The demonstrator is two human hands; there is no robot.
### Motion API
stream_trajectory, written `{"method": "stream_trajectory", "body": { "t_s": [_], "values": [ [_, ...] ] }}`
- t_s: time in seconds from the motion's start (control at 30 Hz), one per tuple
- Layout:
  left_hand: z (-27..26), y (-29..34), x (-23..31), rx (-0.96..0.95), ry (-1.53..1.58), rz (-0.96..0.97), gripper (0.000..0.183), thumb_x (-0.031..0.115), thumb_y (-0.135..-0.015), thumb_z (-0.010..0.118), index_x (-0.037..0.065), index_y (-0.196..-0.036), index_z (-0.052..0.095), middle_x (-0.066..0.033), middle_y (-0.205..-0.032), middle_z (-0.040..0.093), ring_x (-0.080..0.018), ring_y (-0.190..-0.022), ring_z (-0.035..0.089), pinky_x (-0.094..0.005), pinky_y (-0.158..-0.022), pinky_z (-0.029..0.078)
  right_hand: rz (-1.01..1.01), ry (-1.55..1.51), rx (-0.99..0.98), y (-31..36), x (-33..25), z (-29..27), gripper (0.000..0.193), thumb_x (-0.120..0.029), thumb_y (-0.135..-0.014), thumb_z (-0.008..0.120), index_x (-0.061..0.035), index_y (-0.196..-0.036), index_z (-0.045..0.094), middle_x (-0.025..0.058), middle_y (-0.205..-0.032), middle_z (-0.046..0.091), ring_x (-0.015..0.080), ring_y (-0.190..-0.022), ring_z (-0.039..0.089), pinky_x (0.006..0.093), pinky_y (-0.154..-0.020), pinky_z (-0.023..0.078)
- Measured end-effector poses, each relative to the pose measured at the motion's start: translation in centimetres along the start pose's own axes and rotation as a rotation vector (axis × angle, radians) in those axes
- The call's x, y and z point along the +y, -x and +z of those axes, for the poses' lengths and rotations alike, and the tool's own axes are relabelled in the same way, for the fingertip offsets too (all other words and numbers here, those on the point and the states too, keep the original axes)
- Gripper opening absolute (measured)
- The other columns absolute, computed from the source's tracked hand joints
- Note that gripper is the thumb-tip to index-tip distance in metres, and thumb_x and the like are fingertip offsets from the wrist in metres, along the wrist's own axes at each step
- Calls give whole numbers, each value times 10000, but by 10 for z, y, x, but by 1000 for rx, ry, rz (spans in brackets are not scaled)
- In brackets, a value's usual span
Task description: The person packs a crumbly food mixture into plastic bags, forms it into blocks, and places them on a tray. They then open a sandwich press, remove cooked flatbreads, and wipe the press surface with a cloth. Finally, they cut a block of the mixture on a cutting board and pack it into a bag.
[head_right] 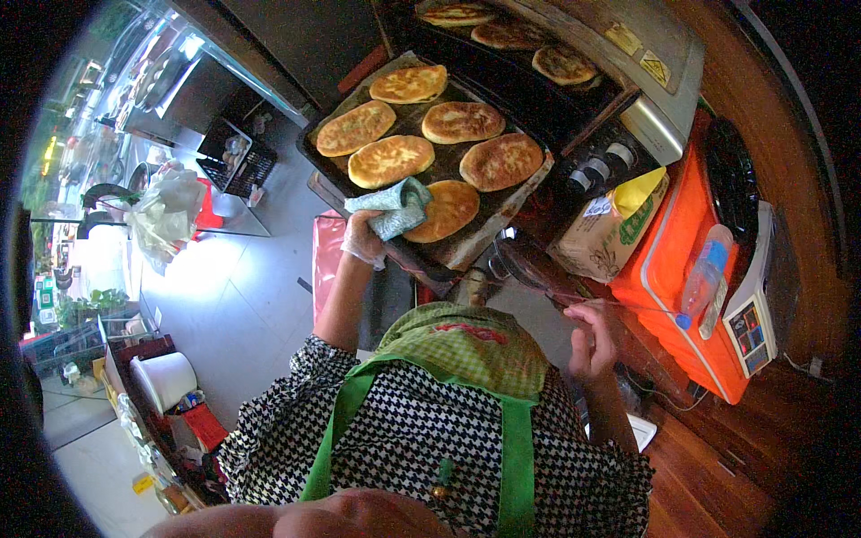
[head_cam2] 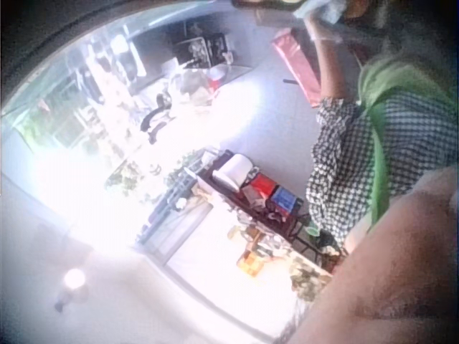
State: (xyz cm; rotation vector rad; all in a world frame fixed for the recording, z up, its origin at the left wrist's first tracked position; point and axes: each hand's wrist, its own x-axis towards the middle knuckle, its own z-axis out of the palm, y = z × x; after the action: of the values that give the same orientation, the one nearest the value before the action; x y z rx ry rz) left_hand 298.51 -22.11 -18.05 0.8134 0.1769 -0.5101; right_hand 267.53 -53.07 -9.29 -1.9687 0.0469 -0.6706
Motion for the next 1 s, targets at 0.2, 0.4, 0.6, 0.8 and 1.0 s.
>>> {"method": "stream_trajectory", "body": {
  "t_s": [0.2,0.4,0.6,0.8,1.0],
  "values": [
    [-4,-16,-3,-48,-12,28,375,0,-738,558,-46,-1109,593,-154,-1065,676,-316,-967,673,-431,-892,563,-12,33,-3,14,-4,1,255,-183,-933,513,41,-1014,603,147,-901,647,279,-838,609,384,-779,486],
    [-3,-10,2,-90,5,54,396,-12,-754,528,-58,-1146,575,-168,-1100,666,-327,-1004,667,-450,-915,560,41,73,30,23,-7,8,244,-196,-898,565,23,-983,628,149,-879,667,304,-810,634,400,-767,494],
    [-21,-5,9,-72,34,28,437,-26,-742,500,-70,-1175,538,-192,-1149,638,-349,-1062,642,-471,-949,544,83,110,14,29,-14,7,214,-156,-857,582,8,-986,633,140,-894,668,296,-830,639,395,-793,489],
    [-14,-42,3,-29,19,38,366,-23,-728,523,-52,-1089,577,-162,-1065,664,-337,-1011,658,-476,-902,559,119,107,-67,20,-18,12,203,-148,-839,609,-7,-982,638,131,-903,675,296,-837,649,395,-797,491],
    [-22,-42,18,75,-12,45,363,-1,-728,539,-25,-1087,587,-151,-1069,666,-337,-1002,656,-479,-921,548,0,116,-69,13,-14,16,209,-168,-849,615,-5,-977,635,129,-888,671,307,-836,648,393,-766,498]
  ]
}}
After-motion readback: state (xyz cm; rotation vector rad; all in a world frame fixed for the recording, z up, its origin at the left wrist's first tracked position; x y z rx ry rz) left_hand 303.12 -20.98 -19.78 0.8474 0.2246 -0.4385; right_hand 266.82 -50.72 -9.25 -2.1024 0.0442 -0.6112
